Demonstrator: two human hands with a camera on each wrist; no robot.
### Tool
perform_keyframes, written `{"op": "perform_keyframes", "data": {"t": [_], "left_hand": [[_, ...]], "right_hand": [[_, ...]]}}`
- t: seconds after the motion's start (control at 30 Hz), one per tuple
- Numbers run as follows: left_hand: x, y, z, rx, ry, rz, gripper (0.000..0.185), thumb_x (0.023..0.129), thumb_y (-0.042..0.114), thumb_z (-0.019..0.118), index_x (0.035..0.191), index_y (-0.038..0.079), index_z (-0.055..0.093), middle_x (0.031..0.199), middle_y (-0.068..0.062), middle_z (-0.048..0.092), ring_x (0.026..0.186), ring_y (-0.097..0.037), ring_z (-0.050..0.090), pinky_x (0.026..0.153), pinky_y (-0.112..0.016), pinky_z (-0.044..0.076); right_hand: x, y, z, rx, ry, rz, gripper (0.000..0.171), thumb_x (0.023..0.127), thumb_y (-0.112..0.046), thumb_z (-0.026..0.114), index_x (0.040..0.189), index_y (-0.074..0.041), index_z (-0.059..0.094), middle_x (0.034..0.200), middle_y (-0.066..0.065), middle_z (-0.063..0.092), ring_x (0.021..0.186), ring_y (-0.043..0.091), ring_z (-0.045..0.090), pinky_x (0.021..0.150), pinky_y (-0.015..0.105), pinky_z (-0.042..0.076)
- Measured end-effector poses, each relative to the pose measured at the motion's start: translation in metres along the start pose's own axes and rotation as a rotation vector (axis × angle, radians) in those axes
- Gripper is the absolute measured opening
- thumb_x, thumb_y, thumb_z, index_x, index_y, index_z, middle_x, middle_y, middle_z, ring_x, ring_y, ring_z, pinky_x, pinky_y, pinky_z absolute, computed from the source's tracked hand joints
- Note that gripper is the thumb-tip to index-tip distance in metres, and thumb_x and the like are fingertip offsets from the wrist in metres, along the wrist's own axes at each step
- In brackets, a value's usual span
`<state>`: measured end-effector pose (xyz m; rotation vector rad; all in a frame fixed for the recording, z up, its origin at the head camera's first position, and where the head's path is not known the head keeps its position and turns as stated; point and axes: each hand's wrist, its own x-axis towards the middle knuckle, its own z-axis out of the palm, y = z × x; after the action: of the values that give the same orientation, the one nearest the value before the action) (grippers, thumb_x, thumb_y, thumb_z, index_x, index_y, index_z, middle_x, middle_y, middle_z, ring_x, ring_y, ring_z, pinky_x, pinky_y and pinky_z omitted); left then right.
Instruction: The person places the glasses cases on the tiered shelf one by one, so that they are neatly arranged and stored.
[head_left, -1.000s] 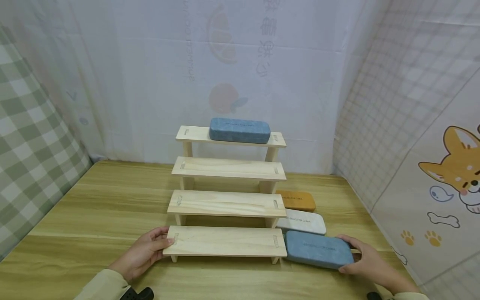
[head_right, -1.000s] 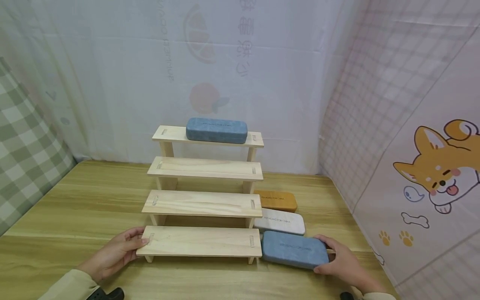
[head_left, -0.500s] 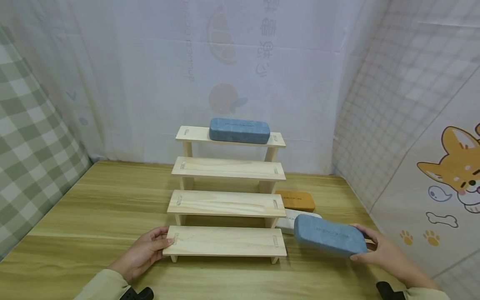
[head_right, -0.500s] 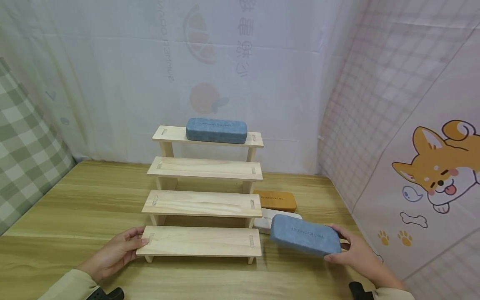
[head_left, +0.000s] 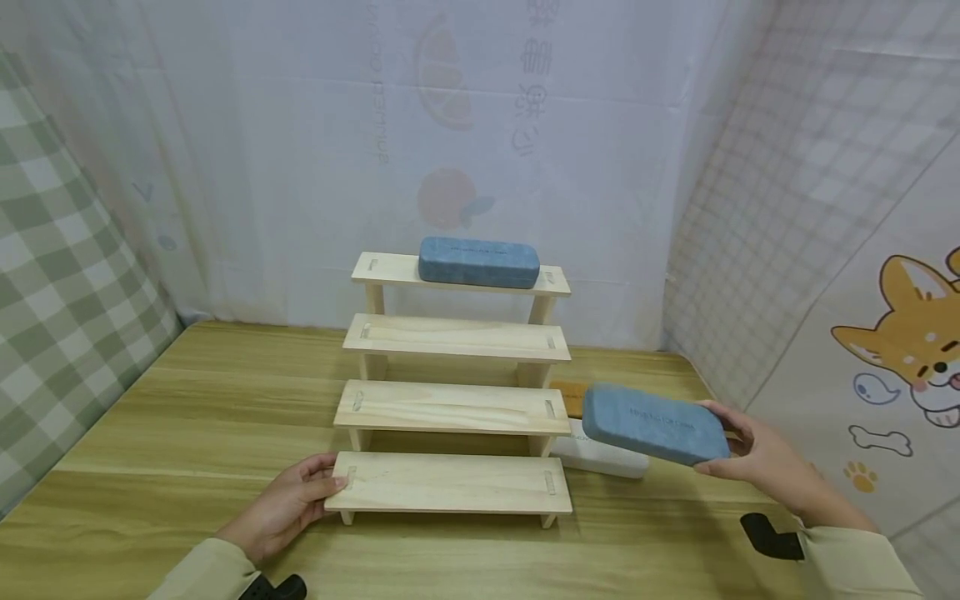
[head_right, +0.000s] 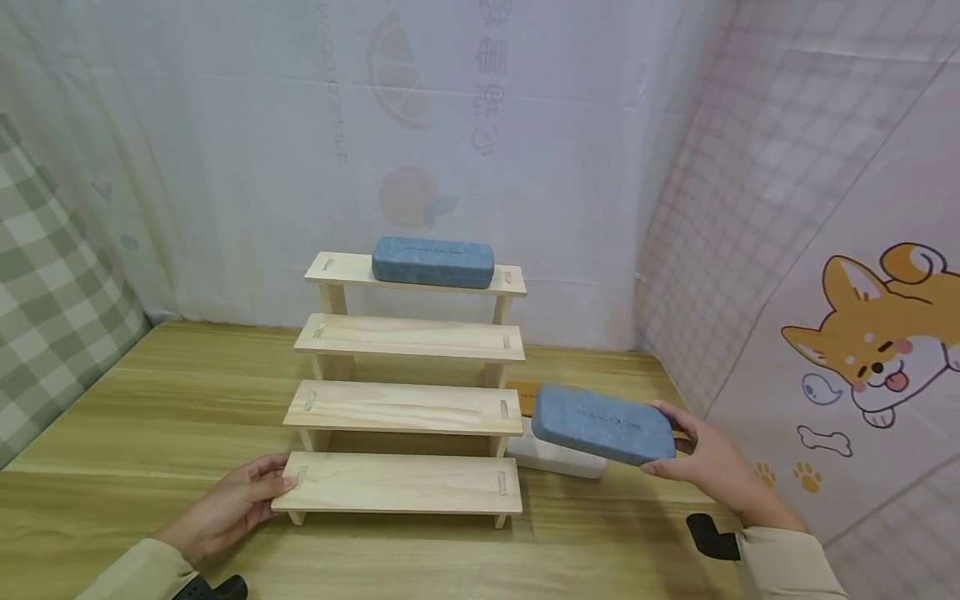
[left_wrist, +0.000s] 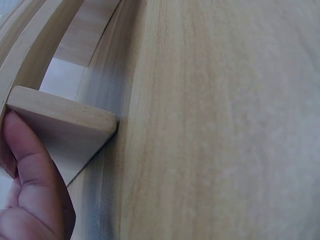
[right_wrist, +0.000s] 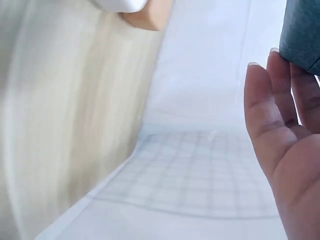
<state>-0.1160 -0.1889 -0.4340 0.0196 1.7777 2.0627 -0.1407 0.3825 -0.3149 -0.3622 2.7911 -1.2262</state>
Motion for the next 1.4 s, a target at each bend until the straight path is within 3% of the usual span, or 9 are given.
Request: {"op": "perform_keyframes", "data": {"t": [0.3, 0.53, 0.8, 1.03, 1.4], "left_hand": [[-0.001, 0.002, 0.002, -0.003, 0.000, -0.006, 0.072, 0.096, 0.008, 0.056, 0.143, -0.019, 0.008, 0.115, -0.007, 0.055, 0.097, -0.011, 0.059, 0.085, -0.026, 0.052], [-0.001, 0.002, 0.002, -0.006, -0.003, -0.003, 0.072, 0.096, 0.008, 0.056, 0.143, -0.019, 0.009, 0.112, -0.006, 0.056, 0.096, -0.011, 0.059, 0.084, -0.026, 0.052], [-0.001, 0.001, 0.001, -0.001, 0.005, -0.007, 0.072, 0.096, 0.008, 0.055, 0.144, -0.019, 0.008, 0.113, -0.006, 0.056, 0.096, -0.011, 0.059, 0.084, -0.026, 0.052], [-0.001, 0.001, 0.001, -0.001, 0.007, -0.005, 0.072, 0.096, 0.007, 0.055, 0.144, -0.019, 0.007, 0.112, -0.006, 0.055, 0.096, -0.011, 0.059, 0.084, -0.026, 0.052], [-0.001, 0.001, 0.001, -0.007, -0.004, 0.008, 0.072, 0.096, 0.006, 0.055, 0.143, -0.020, 0.007, 0.112, -0.005, 0.056, 0.096, -0.010, 0.059, 0.084, -0.026, 0.052]], "right_hand": [[0.021, -0.029, -0.002, -0.001, -0.006, -0.014, 0.082, 0.082, -0.010, 0.076, 0.148, 0.000, 0.029, 0.134, 0.022, 0.042, 0.097, -0.006, 0.055, 0.071, 0.028, 0.055], [0.042, -0.052, -0.001, 0.002, -0.017, -0.029, 0.081, 0.080, -0.015, 0.079, 0.147, -0.005, 0.034, 0.123, 0.010, 0.052, 0.097, 0.003, 0.059, 0.073, 0.028, 0.054], [0.068, -0.076, 0.002, -0.040, -0.043, -0.033, 0.081, 0.081, -0.024, 0.079, 0.148, -0.013, 0.036, 0.129, 0.014, 0.052, 0.107, 0.018, 0.057, 0.078, 0.029, 0.052], [0.090, -0.090, 0.008, -0.044, -0.068, -0.033, 0.086, 0.080, -0.027, 0.080, 0.150, -0.012, 0.033, 0.136, 0.016, 0.047, 0.119, 0.035, 0.051, 0.084, 0.037, 0.052], [0.118, -0.115, 0.022, 0.000, -0.105, -0.066, 0.079, 0.077, -0.022, 0.082, 0.144, -0.013, 0.041, 0.131, 0.014, 0.052, 0.114, 0.030, 0.053, 0.082, 0.033, 0.052]]}}
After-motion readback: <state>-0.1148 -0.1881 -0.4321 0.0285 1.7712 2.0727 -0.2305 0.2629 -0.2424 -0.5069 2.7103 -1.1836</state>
